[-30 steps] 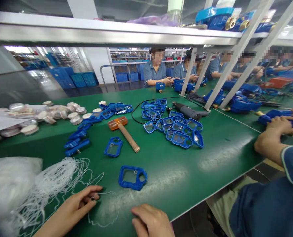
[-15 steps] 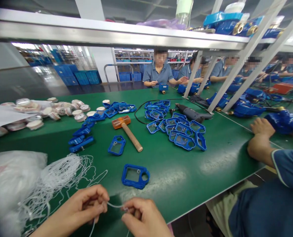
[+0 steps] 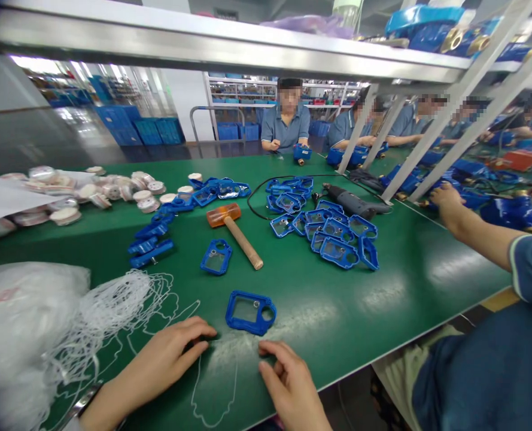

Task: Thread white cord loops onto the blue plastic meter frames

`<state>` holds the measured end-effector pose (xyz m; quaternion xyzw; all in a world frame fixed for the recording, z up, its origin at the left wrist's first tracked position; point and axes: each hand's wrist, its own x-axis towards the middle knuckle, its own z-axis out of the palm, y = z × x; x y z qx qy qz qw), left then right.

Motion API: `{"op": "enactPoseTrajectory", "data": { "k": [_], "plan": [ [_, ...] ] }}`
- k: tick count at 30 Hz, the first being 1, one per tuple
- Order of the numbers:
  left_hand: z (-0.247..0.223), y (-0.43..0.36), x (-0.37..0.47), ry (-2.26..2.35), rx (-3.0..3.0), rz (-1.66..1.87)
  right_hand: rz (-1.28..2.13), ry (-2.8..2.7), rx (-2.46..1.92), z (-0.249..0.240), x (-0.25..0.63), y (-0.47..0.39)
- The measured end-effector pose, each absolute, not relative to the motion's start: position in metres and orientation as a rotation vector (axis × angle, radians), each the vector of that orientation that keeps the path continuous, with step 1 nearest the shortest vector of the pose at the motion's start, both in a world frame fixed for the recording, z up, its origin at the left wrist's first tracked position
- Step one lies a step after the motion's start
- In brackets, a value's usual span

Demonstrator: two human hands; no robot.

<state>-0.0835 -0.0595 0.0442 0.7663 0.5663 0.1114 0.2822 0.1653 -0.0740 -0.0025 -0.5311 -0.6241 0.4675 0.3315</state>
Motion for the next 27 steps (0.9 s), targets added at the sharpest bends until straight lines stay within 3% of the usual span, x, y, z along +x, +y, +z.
{"op": "enactPoseTrajectory", "data": {
  "k": [11, 20, 27],
  "plan": [
    [0.042, -0.039, -0.043, 1.415, 2.413, -0.036, 1.277, -1.669, -1.320, -0.009, 0.160, -0.081],
    [0.059, -0.062, -0.069, 1.367, 2.144, 0.328, 1.483, -1.842, -1.319, -0.001, 0.130, -0.078],
    [0.055, -0.054, -0.088, 1.419, 2.129, 0.286, 1.621, -1.670, -1.108, 0.006, 0.133, -0.075]
  ]
}}
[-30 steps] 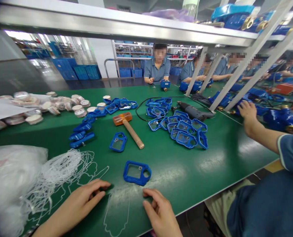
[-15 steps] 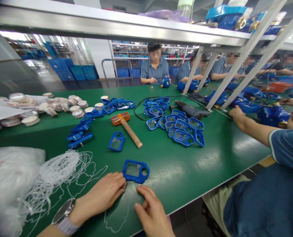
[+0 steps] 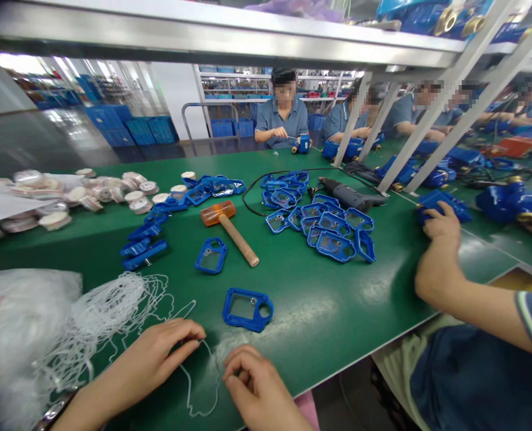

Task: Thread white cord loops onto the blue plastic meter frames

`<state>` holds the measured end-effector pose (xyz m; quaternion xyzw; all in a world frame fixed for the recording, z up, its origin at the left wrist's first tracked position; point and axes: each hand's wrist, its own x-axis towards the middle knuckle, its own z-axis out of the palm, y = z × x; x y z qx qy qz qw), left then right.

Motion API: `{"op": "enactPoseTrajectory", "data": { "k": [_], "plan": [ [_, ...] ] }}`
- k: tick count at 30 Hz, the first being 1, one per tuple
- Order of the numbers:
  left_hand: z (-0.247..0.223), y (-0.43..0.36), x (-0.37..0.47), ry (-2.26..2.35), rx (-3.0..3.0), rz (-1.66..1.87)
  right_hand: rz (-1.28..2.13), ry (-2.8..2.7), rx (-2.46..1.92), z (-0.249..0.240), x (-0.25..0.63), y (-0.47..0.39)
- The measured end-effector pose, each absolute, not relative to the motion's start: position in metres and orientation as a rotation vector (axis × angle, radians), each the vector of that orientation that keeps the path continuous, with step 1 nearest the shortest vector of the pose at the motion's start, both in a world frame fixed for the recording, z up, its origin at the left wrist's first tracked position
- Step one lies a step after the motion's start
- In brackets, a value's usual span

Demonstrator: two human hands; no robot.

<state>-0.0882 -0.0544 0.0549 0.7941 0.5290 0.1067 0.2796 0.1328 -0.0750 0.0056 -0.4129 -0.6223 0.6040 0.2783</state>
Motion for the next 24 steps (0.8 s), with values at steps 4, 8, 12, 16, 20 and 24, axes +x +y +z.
{"op": "enactPoseTrajectory", "data": {
  "k": [4, 8, 12, 16, 20, 24],
  "plan": [
    [0.060, -0.053, -0.088, 1.427, 2.116, 0.268, 1.770, -1.460, -1.150, -0.005, 0.131, -0.080],
    [0.074, -0.056, -0.086, 1.386, 2.086, 0.332, 1.679, -1.590, -1.257, -0.004, 0.120, -0.078],
    [0.081, -0.057, -0.092, 1.417, 2.065, 0.437, 1.683, -1.662, -1.294, 0.004, 0.113, -0.074],
    [0.078, -0.055, -0.101, 1.466, 2.074, 0.411, 1.760, -1.580, -1.248, 0.001, 0.118, -0.073],
    [0.071, -0.049, -0.100, 1.493, 2.059, 0.327, 1.765, -1.515, -1.282, 0.002, 0.131, -0.069],
    [0.068, -0.037, -0.087, 1.493, 1.926, 0.318, 1.574, -1.496, -1.327, 0.016, 0.148, -0.056]
  ]
}}
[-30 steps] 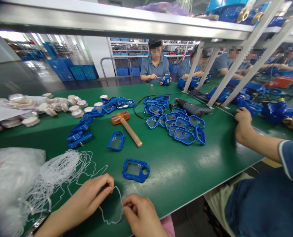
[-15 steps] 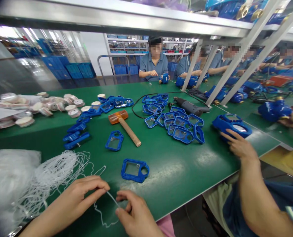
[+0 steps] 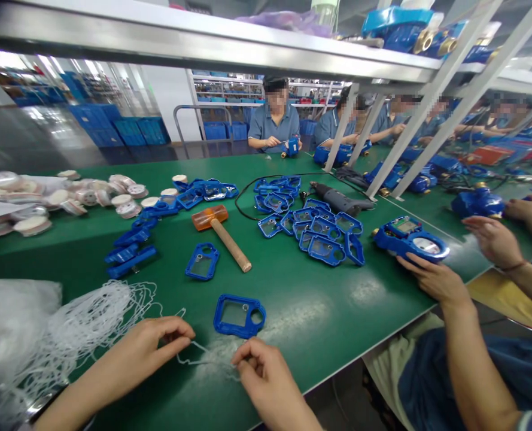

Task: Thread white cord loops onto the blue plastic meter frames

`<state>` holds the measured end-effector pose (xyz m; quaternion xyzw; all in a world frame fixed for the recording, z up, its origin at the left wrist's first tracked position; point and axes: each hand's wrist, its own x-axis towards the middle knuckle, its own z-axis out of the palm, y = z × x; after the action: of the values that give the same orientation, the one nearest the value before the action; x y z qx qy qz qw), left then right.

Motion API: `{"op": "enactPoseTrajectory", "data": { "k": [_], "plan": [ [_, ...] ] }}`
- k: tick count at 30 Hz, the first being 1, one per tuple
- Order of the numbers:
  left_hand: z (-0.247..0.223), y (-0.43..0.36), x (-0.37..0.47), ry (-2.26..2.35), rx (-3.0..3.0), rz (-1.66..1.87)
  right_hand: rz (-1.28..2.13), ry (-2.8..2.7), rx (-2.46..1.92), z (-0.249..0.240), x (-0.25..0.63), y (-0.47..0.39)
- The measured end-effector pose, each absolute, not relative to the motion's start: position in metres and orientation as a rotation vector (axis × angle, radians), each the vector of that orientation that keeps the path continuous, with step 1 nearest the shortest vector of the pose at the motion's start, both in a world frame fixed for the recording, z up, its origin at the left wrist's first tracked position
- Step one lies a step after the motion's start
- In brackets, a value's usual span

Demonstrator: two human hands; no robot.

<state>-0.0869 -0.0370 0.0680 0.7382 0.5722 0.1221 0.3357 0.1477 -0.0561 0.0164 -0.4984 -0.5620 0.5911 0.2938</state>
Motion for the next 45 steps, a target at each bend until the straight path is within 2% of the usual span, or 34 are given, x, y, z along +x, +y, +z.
{"op": "enactPoseTrajectory", "data": {
  "k": [6, 12, 18, 29, 36, 45],
  "plan": [
    [0.058, -0.010, -0.065, 1.445, 1.677, 0.509, 1.235, -1.475, -1.403, 0.025, 0.166, -0.022],
    [0.038, 0.012, -0.058, 1.459, 1.667, 0.688, 1.021, -1.519, -1.480, 0.019, 0.164, -0.002],
    [0.023, 0.017, -0.056, 1.409, 1.548, 0.709, 0.951, -1.613, -1.502, 0.017, 0.158, 0.002],
    [0.007, 0.022, -0.058, 1.329, 1.286, 0.721, 1.153, -1.613, -1.470, 0.013, 0.161, 0.010],
    [0.015, 0.018, -0.052, 1.237, 1.225, 0.710, 1.549, -1.469, -1.529, 0.008, 0.160, 0.014],
    [0.014, 0.015, -0.049, 1.168, 1.169, 0.755, 1.581, -1.385, -1.474, 0.005, 0.159, 0.013]
  ]
}}
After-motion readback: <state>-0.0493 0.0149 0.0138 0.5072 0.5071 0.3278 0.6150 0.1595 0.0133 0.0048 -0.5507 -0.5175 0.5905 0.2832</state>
